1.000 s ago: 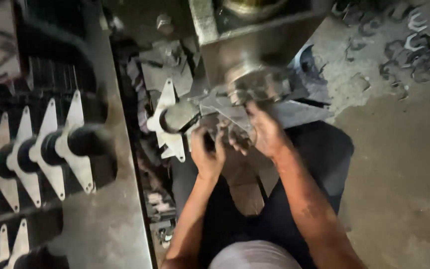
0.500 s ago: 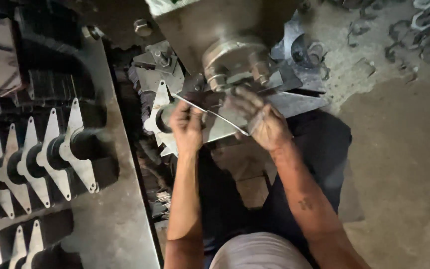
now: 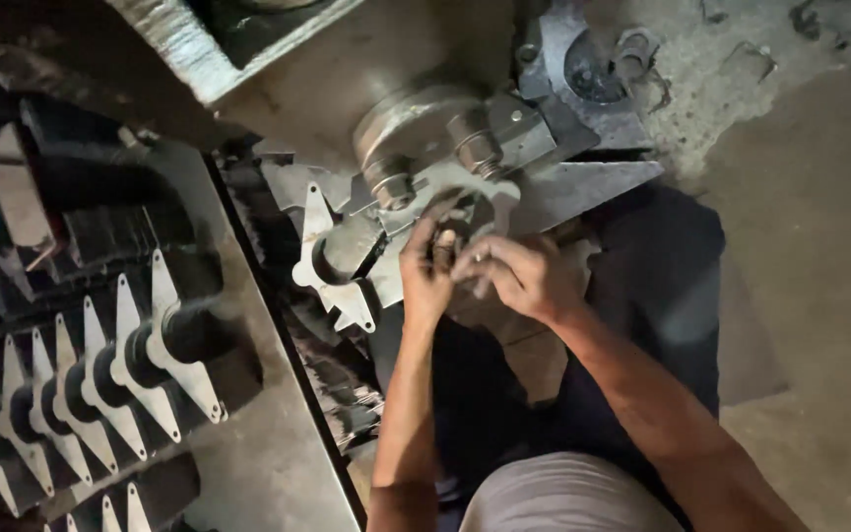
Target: Operating a power press to shape or cut metal parts.
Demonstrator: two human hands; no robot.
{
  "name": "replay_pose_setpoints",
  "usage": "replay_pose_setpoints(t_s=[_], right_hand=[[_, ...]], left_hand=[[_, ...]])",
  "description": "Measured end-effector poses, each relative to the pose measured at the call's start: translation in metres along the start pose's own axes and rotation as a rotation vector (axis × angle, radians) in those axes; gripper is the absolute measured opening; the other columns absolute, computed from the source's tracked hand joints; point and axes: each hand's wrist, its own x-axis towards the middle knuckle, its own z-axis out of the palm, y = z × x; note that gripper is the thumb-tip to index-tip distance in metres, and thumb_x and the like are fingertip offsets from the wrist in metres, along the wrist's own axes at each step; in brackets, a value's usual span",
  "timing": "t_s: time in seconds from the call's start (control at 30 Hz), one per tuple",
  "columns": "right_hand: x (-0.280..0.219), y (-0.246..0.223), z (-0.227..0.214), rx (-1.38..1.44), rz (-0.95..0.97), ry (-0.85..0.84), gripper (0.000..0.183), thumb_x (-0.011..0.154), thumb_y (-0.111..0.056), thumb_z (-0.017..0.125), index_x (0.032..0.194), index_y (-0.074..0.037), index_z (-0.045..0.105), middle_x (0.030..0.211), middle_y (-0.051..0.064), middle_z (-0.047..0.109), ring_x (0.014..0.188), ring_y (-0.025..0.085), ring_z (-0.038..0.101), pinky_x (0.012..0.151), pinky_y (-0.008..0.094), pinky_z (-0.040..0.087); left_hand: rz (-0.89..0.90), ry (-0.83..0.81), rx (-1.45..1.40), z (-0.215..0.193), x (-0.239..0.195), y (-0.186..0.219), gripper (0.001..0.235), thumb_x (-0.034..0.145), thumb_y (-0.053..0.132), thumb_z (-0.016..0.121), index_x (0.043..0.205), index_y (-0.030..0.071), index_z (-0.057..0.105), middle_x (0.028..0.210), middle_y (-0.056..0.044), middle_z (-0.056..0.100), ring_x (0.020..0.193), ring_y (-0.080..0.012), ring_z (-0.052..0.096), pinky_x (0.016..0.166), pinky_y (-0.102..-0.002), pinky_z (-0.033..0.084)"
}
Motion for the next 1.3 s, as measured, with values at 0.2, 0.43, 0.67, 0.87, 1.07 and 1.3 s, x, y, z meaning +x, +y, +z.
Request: replay_pose_setpoints(t_s=[0.2, 0.43, 0.67, 0.87, 1.07, 1.3], right_hand=[[0.021, 0.025, -0.001, -0.195, -0.081, 0.195, 0.016, 0.096, 0.004, 0.057, 0.104, 0.002, 0.070, 0.097, 0.014, 0.077, 0.085, 0.022, 0.078, 0.073, 0.032, 0.062], [0.015, 0.027, -0.009, -0.027, -0.091, 0.142, 0.020, 0.091, 0.009, 0.053, 0.101, 0.002, 0.070, 0.095, 0.010, 0.077, 0.087, 0.020, 0.079, 0.075, 0.031, 0.063], [0.016, 0.042, -0.011, -0.026, -0.131, 0.106, 0.024, 0.091, 0.007, 0.050, 0.103, 0.001, 0.070, 0.096, 0.011, 0.077, 0.089, 0.020, 0.078, 0.078, 0.031, 0.062], [0.010, 0.054, -0.009, -0.039, -0.089, 0.084, 0.026, 0.093, 0.003, 0.051, 0.109, 0.000, 0.071, 0.104, 0.011, 0.077, 0.097, 0.021, 0.078, 0.084, 0.033, 0.062], [0.026, -0.010, -0.023, -0.122, 0.014, 0.265, 0.040, 0.089, -0.003, 0.068, 0.128, 0.001, 0.065, 0.120, 0.015, 0.073, 0.097, 0.024, 0.070, 0.079, 0.033, 0.058], [-0.004, -0.007, -0.028, -0.278, -0.104, 0.553, 0.032, 0.098, 0.000, 0.077, 0.128, 0.000, 0.066, 0.125, 0.012, 0.072, 0.095, 0.013, 0.072, 0.073, 0.024, 0.059]], left_hand=[[-0.065, -0.002, 0.119, 0.002, -0.012, 0.004, 0.031, 0.099, -0.007, 0.050, 0.124, -0.002, 0.067, 0.111, -0.008, 0.071, 0.099, -0.0145, 0.065, 0.087, -0.028, 0.052], [-0.172, 0.051, 0.071, 0.001, -0.023, -0.008, 0.011, 0.106, 0.005, 0.059, 0.110, -0.001, 0.068, 0.083, 0.001, 0.061, 0.074, -0.0059, 0.052, 0.065, -0.022, 0.043], [-0.141, 0.113, 0.128, 0.006, -0.022, -0.003, 0.008, 0.103, 0.005, 0.063, 0.108, 0.000, 0.067, 0.087, 0.002, 0.062, 0.077, -0.0055, 0.054, 0.068, -0.022, 0.046], [-0.098, 0.121, 0.125, 0.013, -0.025, 0.004, 0.012, 0.101, 0.003, 0.062, 0.110, 0.000, 0.069, 0.093, 0.000, 0.066, 0.085, -0.0075, 0.057, 0.075, -0.023, 0.048], [0.156, 0.175, 0.472, 0.018, -0.031, 0.035, 0.009, 0.095, 0.003, 0.072, 0.104, 0.002, 0.070, 0.094, -0.009, 0.071, 0.080, -0.0161, 0.068, 0.076, -0.026, 0.054], [0.973, -0.051, 1.257, 0.022, 0.017, 0.073, 0.036, 0.095, 0.012, 0.067, 0.130, 0.005, 0.067, 0.138, -0.009, 0.062, 0.115, -0.0244, 0.060, 0.086, -0.034, 0.055]])
